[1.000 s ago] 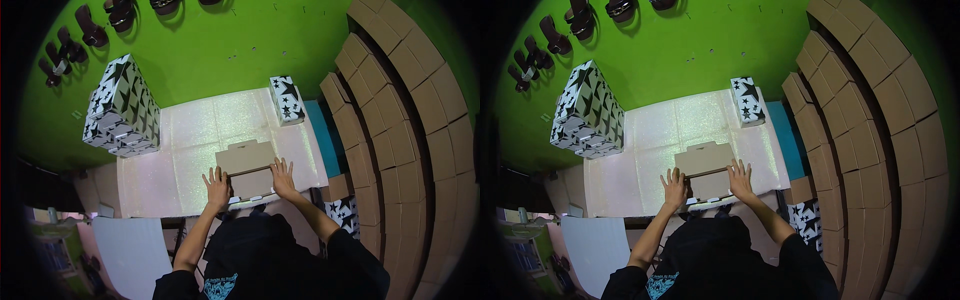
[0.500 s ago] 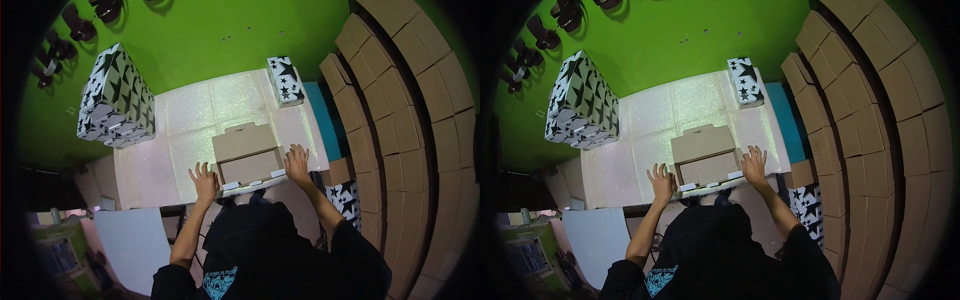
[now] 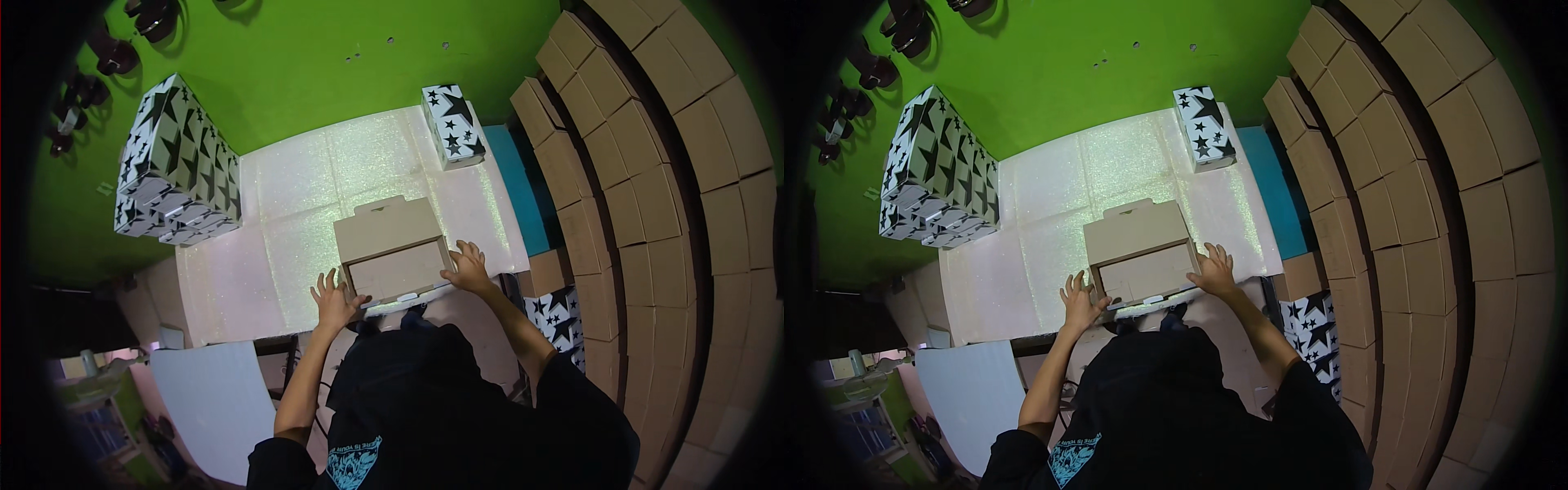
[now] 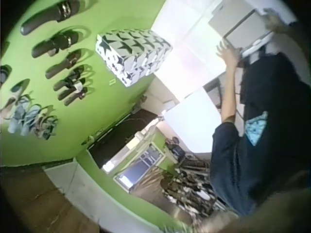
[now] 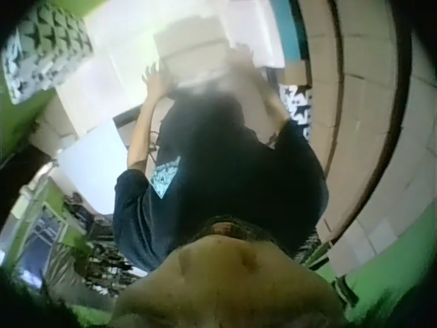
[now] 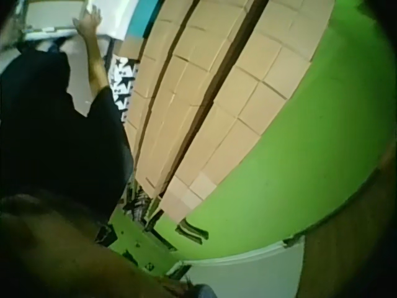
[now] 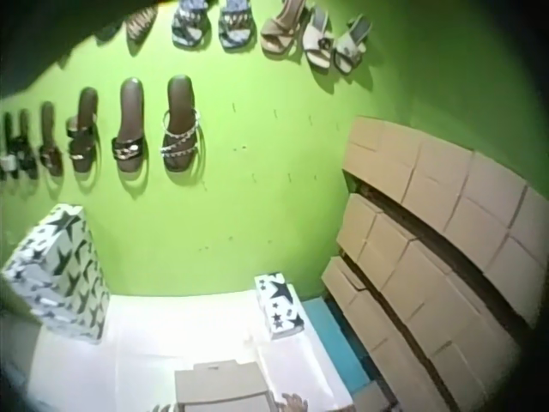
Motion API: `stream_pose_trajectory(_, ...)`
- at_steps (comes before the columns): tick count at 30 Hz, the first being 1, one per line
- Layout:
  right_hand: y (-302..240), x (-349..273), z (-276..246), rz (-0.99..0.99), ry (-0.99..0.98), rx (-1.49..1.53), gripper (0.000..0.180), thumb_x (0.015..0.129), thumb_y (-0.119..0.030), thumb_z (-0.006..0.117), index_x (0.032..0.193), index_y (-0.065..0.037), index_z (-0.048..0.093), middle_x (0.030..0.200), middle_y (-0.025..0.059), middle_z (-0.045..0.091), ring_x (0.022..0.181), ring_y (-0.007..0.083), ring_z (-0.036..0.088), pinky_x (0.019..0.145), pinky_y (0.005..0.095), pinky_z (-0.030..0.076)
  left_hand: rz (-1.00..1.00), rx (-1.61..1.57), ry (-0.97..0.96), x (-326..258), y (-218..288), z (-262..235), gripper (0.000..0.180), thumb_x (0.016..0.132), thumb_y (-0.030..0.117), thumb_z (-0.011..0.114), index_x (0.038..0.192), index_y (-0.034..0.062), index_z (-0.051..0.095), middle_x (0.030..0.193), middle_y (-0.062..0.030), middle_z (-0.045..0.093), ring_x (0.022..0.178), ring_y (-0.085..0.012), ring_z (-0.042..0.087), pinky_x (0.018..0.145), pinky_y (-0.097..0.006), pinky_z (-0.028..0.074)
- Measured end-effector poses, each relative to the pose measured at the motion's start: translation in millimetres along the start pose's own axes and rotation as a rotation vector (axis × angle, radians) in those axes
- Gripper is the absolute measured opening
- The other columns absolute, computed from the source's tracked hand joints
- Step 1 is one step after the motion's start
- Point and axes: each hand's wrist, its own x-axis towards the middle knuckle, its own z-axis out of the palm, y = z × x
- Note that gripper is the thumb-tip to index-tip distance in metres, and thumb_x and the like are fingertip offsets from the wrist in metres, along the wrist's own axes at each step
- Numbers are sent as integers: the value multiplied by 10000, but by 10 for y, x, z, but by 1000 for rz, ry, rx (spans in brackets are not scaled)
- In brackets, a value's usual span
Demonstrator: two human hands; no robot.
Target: Pack finished shoes into cardboard boxes and stack them.
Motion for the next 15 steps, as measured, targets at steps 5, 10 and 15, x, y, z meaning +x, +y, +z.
stream_pose_trajectory(5, 98, -71, -143, -140, -165, 121, 948, 686, -543, 829, 1426, -52, 496, 1487, 256, 369, 1394, 453, 314, 1145, 526, 282, 58, 23, -29, -105, -59, 27, 901, 685, 602, 798, 1274, -49, 598, 1536, -260, 326, 1454, -482, 194, 1115, -726, 133)
stream_pose_trajectory(10, 171, -196, 75, -233, 26, 14, 1004, 694, -576, 816, 1444, -23, 441, 1502, 262, 341, 1397, 458, 310, 1143, 539, 277, 120, 146, 44, -145, 61, 32, 1007, 672, 604, 809, 1348, -80, 511, 1549, -278, 292, 1451, -491, 202, 1121, -718, 133)
stream_pose_trajectory(15, 97, -131, 20, -194, 50, 104, 945, 771, -552, 774, 1450, -1, 416, 1493, 281, 343, 1387, 464, 320, 1137, 545, 280, -29, -56, 59, -171, 45, 37, 911, 829, 600, 689, 1370, -101, 473, 1578, -292, 218, 1459, -497, 182, 1115, -717, 154)
